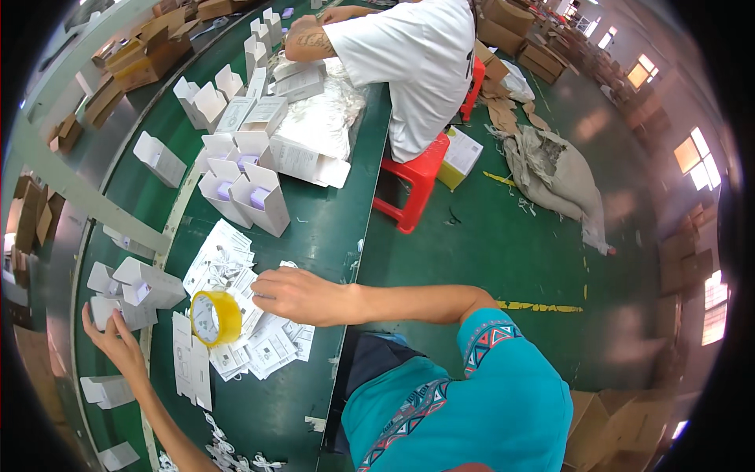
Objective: The person packs product boxes on an assembly line by placing USB cables and paper manuals into the boxes by hand.
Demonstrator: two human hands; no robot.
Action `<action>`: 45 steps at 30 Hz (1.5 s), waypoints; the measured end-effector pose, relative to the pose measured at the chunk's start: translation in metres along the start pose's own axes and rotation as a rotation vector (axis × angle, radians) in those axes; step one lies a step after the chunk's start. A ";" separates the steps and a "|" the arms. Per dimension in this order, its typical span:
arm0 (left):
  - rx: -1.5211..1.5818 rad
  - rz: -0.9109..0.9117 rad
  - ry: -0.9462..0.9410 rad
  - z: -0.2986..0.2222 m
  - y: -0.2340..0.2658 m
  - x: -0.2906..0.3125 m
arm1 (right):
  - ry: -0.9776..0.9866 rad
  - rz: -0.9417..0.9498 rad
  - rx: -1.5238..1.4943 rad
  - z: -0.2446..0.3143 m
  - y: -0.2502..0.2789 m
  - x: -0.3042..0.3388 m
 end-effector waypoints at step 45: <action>-0.399 -0.118 0.331 0.108 0.120 0.092 | 0.364 0.254 -1.232 0.141 0.096 -0.048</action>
Point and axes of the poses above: each hand's wrist, its own x-axis away from the middle knuckle, its own y-axis out of the back of the hand, z = x × y, the point moved 9 cm from there along -x, towards the middle knuckle, and after that the axes turned 6 degrees about -x, right-handed, at the moved point
